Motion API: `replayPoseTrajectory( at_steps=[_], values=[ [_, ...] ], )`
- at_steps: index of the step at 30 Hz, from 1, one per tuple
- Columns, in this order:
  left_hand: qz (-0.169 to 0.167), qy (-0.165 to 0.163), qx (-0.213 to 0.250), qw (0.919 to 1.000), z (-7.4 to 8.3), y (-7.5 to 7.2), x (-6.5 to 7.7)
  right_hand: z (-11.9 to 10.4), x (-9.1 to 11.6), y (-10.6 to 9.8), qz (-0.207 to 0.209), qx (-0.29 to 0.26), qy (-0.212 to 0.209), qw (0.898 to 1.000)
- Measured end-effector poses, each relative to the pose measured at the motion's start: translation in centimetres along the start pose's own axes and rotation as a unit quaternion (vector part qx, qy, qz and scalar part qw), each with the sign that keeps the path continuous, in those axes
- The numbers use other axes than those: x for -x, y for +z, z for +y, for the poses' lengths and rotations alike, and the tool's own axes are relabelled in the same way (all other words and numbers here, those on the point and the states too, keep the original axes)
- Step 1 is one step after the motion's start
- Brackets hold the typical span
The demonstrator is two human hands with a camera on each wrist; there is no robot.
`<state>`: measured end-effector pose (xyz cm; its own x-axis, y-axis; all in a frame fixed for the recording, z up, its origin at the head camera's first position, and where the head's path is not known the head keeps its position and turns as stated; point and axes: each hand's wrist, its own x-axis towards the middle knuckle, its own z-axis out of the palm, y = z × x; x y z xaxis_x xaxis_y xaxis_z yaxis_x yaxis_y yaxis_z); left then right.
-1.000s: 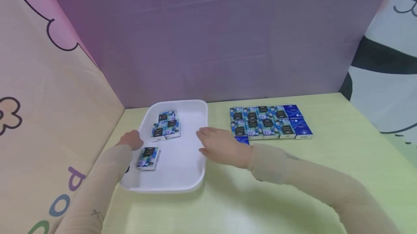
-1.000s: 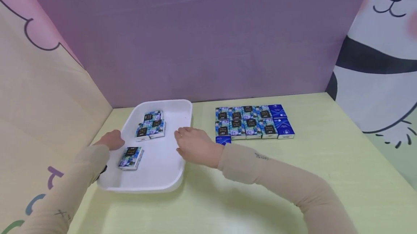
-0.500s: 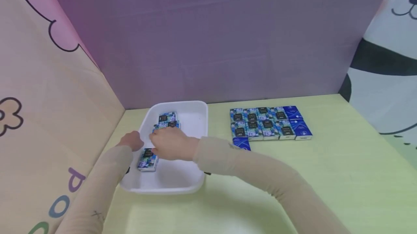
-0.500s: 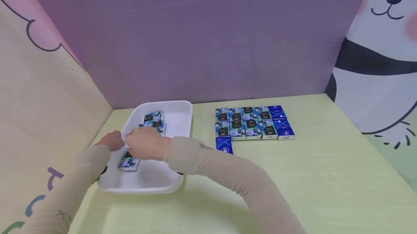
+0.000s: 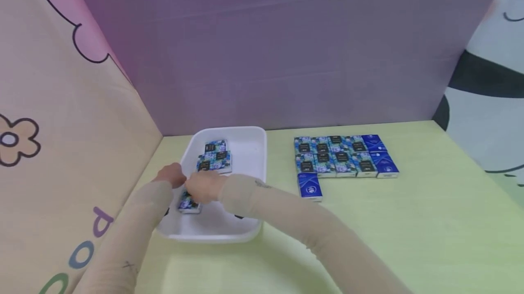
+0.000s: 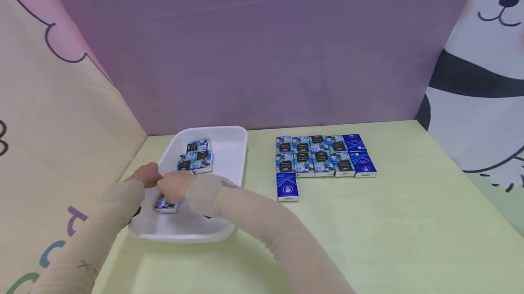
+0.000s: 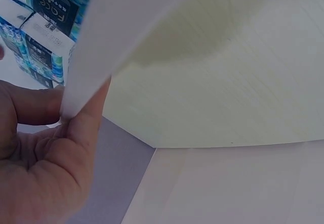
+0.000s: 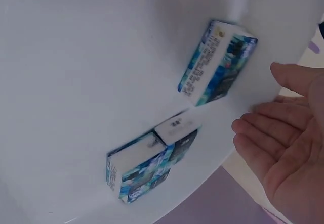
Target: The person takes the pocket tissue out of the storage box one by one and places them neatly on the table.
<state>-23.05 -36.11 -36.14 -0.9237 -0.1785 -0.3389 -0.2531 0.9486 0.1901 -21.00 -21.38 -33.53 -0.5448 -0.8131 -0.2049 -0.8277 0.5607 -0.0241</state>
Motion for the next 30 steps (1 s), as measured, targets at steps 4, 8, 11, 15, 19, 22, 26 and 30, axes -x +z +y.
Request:
replayPoseTrajectory(
  at_steps=[4,8,11,15,19,22,26,30],
  values=[
    [0.011,0.009,-0.001,0.9999,-0.2,0.1,-0.2,-0.3,-0.3,0.8,-0.018,-0.009,-0.017,1.000],
    [0.018,0.009,0.001,0.9998,0.0,0.1,-0.1,-0.6,-0.3,1.4,-0.049,-0.016,-0.028,0.998],
    [0.009,-0.015,0.015,0.9997,0.3,0.1,0.1,-0.6,-0.4,1.8,-0.078,-0.006,-0.036,0.996],
    [0.003,-0.030,0.025,0.9992,0.7,0.1,0.4,-0.4,-1.0,2.6,-0.084,0.025,-0.038,0.995],
    [0.011,-0.015,0.014,0.9997,0.7,-0.1,0.6,-0.3,-1.6,3.3,-0.075,0.041,-0.016,0.996],
    [0.017,-0.007,0.003,0.9998,0.7,-0.1,0.5,-0.2,-2.1,3.7,-0.075,0.043,-0.002,0.996],
    [0.015,-0.012,0.000,0.9998,0.6,-0.1,0.3,-0.1,-2.7,4.0,-0.084,0.036,0.012,0.996],
    [0.007,-0.020,-0.003,0.9998,0.7,0.0,0.2,0.0,-2.9,4.3,-0.085,0.025,0.015,0.996]
  ],
)
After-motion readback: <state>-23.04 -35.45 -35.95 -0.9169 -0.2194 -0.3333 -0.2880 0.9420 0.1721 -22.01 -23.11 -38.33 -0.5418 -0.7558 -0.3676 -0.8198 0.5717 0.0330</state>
